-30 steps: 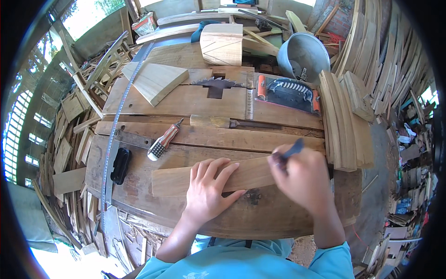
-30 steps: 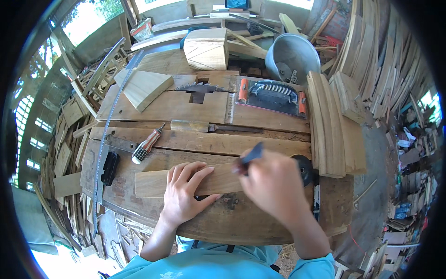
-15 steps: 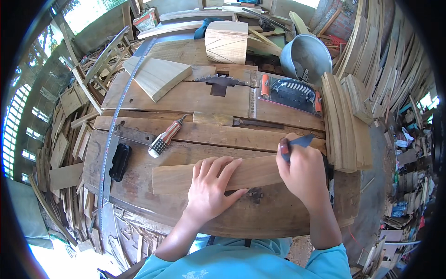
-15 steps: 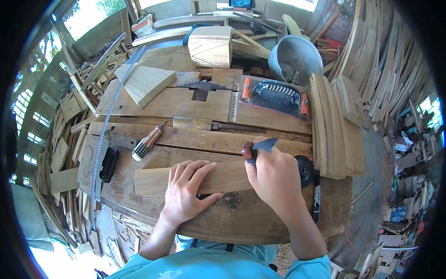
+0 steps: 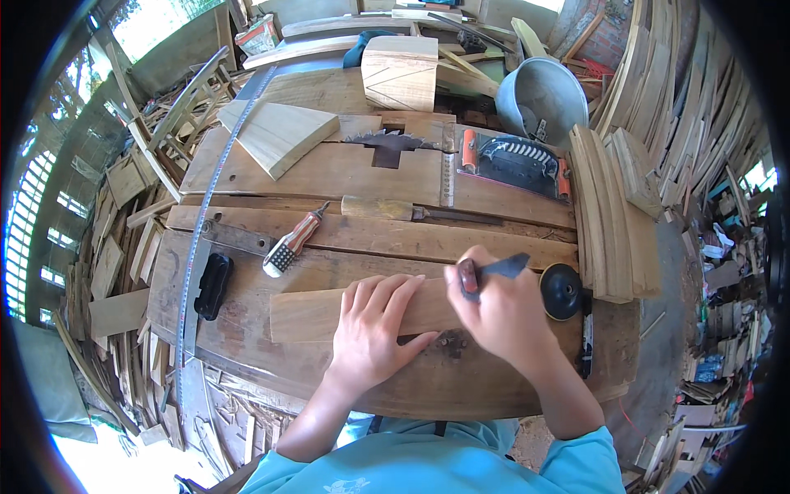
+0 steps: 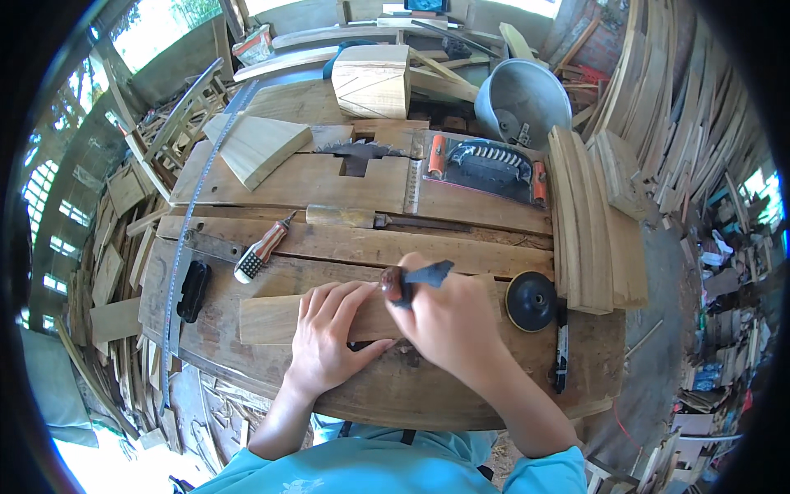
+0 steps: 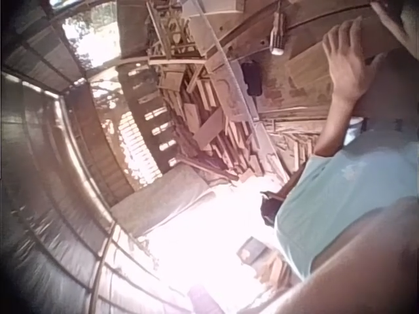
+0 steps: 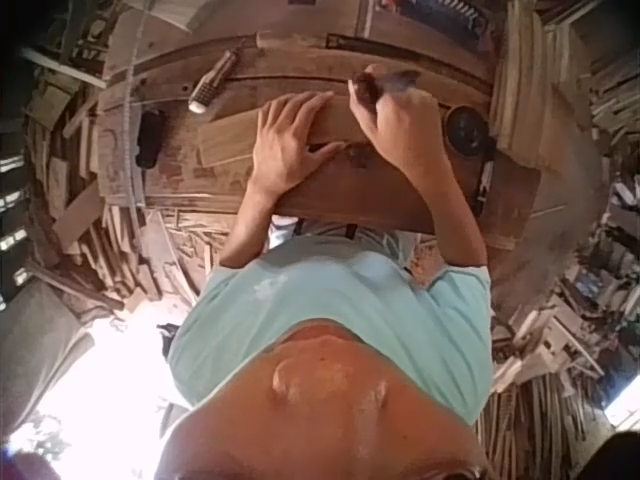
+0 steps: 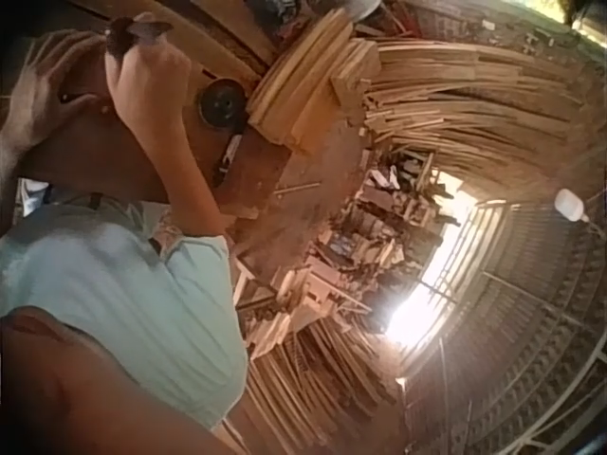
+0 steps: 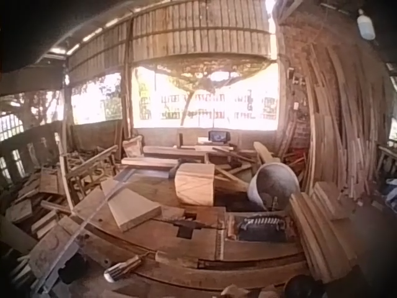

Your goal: Screwing a small metal hardware piece into a wood block and cleaning sawdust from the surface using a brush.

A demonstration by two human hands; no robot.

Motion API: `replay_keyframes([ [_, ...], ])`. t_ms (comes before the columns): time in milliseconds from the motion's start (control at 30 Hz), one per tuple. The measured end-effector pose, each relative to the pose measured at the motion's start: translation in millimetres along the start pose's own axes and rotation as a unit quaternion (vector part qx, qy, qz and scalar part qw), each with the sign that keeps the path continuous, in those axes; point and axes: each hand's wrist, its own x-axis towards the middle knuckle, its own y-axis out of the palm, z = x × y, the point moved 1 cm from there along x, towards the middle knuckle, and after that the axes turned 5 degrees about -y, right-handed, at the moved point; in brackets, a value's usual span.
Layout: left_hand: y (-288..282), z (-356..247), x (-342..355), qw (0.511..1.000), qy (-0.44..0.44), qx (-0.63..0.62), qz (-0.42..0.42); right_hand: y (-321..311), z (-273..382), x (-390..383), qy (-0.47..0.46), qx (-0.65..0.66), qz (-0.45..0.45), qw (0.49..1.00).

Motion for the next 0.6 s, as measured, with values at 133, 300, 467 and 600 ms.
replay_keyframes([
  [133, -2, 0, -1, 1.000, -0.004, 0.006, 0.006, -7, -17, -7, 0.027, -0.135, 0.029, 0.990],
  [300, 0, 1, -1, 1.000, -0.002, 0.003, 0.005, 11, -3, -1, -0.015, -0.070, 0.019, 0.997],
  [467, 3, 5, -3, 1.000, 0.001, -0.005, -0.003, 24, 16, 1, -0.020, 0.133, -0.026, 0.991],
  [600, 2, 2, -1, 1.000, -0.006, -0.006, -0.001, 6, -15, -8, 0.047, 0.122, -0.026, 0.991],
])
